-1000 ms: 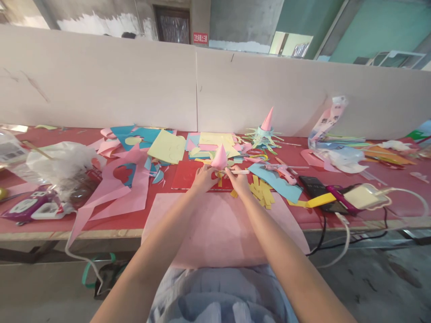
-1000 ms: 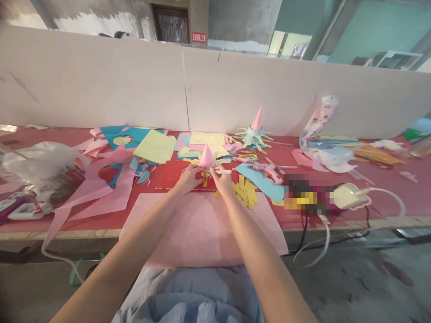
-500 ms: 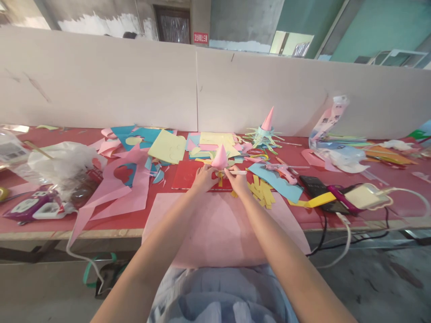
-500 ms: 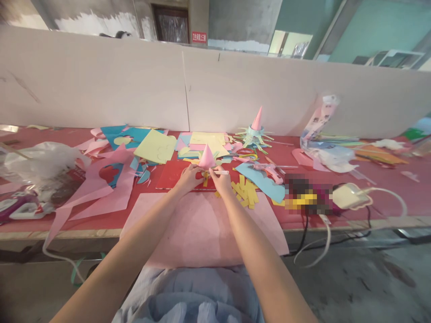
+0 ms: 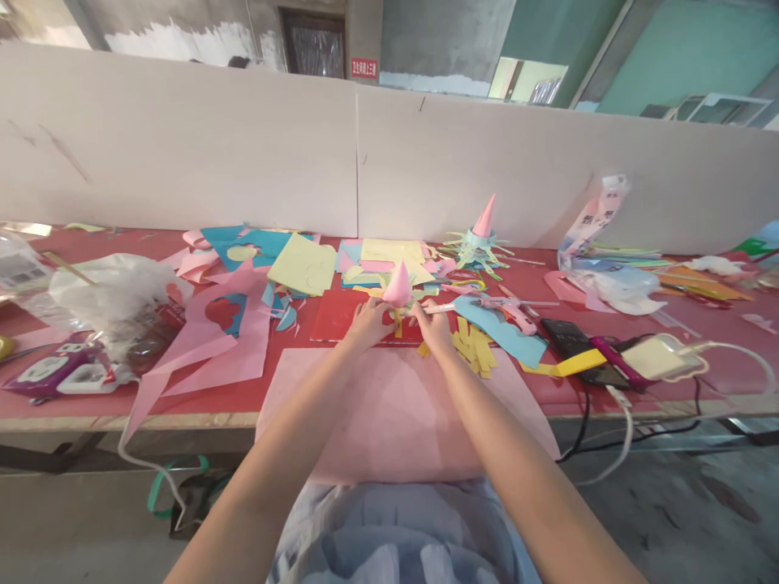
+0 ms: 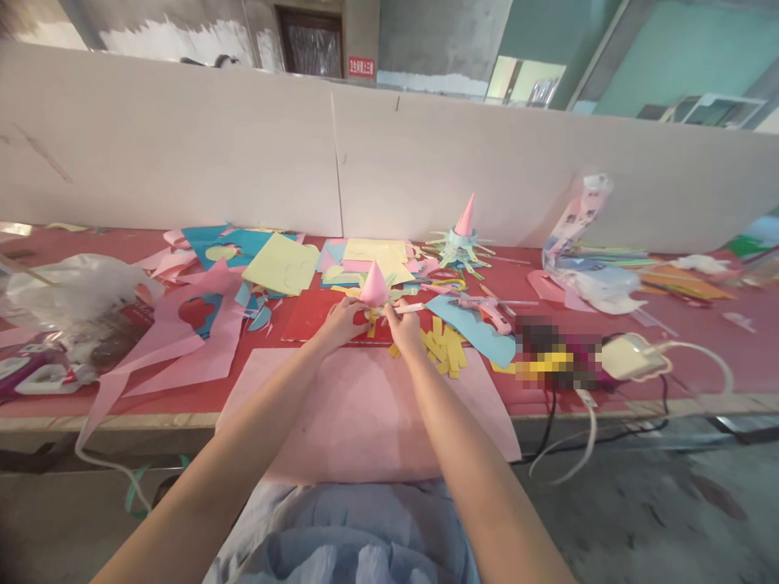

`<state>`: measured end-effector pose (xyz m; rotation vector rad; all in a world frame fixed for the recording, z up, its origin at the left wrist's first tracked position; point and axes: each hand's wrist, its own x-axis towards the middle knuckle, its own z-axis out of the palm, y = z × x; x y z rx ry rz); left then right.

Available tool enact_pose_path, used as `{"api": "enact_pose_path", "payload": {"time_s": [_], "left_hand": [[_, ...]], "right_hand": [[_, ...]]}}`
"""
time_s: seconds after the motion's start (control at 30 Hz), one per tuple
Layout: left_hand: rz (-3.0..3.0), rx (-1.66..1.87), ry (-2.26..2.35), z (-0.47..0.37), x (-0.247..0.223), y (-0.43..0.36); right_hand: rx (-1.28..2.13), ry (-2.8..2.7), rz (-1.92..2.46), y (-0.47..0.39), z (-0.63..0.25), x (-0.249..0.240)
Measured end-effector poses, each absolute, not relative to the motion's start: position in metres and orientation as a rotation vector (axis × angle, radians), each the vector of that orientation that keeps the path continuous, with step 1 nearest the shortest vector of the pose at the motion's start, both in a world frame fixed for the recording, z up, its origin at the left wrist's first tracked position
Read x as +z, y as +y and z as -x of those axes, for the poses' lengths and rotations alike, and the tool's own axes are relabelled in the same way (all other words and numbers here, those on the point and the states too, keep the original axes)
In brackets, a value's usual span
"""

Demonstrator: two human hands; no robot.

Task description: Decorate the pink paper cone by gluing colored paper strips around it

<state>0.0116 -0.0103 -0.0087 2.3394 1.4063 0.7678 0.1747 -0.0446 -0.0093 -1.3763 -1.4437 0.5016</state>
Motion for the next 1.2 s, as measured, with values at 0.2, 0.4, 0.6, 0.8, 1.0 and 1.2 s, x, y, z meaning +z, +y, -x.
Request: {"api": "enact_pose_path", "payload": {"time_s": [0.2, 0.4, 0.6, 0.8, 1.0, 1.2], "left_hand": [[-2.344, 0.768, 1.370, -0.011, -0.006, -0.013], [-2.348, 0.755, 1.369, -0.011, -0.005, -0.013], [-2.354, 0.737, 1.372, -0.010, -0.005, -0.014], [-2.356, 0.681, 1.356, -0.008, -0.004, -0.011], [-2.363, 0.636, 1.329, -0.004, -0.003, -0.009], [-2.359, 0.627, 1.334, -0.005, -0.001, -0.014]], "right_hand": [[0.496, -1.457, 1.389, -0.045, -0.173, -0.010], [0.509, -1.451, 1.392, -0.045, -0.174, -0.011], [0.528, -1.446, 1.371, -0.044, -0.175, -0.012], [0.539, -1.426, 1.342, -0.047, -0.172, -0.010], [0.516, -1.289, 1.290, -0.051, -0.174, 0.000], [0.571, -1.315, 1.269, -0.053, -0.172, 0.002]]}}
